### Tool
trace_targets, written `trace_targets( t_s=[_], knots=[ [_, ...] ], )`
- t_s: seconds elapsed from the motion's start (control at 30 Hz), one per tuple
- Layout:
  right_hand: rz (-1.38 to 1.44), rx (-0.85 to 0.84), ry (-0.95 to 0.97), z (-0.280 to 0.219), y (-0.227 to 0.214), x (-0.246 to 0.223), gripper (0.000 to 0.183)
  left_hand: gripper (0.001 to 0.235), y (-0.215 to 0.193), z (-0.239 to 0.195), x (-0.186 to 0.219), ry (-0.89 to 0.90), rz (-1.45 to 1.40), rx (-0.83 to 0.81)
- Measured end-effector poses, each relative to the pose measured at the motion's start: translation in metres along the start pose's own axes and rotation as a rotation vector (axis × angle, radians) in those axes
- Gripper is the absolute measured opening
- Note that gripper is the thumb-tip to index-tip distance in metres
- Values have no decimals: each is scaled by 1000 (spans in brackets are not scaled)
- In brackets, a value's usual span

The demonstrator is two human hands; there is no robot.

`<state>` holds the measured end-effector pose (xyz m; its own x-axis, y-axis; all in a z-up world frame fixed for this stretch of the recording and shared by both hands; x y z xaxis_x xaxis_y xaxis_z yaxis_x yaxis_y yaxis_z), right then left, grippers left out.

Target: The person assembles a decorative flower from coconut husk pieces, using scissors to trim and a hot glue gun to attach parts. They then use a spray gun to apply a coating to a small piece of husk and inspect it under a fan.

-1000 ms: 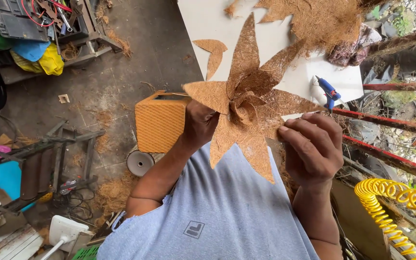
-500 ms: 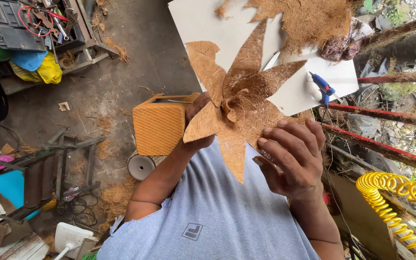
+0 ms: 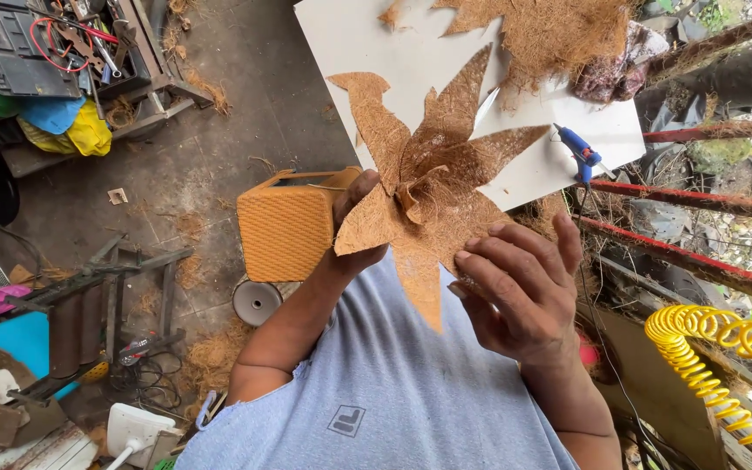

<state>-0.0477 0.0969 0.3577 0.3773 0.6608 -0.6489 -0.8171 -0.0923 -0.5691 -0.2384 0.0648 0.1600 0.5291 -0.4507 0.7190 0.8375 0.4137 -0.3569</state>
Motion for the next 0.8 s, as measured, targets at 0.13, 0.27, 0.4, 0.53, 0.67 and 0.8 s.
trace_targets(
  t_s=[0.13, 0.27, 0.4, 0.53, 0.67, 0.8],
  knots=[
    [17, -32, 18, -3, 1, 2, 24, 4, 1, 1, -3, -15, -7, -19],
    [29, -96, 18, -5, 3, 1, 25, 6, 1, -1, -5, -37, -14, -40],
    [35, -120, 18, -5, 3, 2, 25, 10, 0, -3, -6, -63, -24, -62],
    [14, -155, 33, -8, 2, 6, 40, 12, -2, 0, -12, -76, -37, -78],
    [164, -138, 133, -13, -20, 31, 67, 16, -24, 6, -34, -105, -63, -105],
    [134, -74, 203, -36, -31, 90, 68, 20, -42, 17, -63, -142, -86, -142]
  ],
)
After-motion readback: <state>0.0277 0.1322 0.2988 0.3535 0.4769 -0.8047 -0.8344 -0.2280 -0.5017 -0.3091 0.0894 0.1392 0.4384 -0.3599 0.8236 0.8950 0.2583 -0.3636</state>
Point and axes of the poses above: each hand's wrist, its own z-axis towards the middle knuckle, its own y-axis out of the palm, x = y × z, the point moved 8 cm from there along z, towards the middle knuckle, and after that the axes turned 13 degrees about y, right-handed, at the moved point
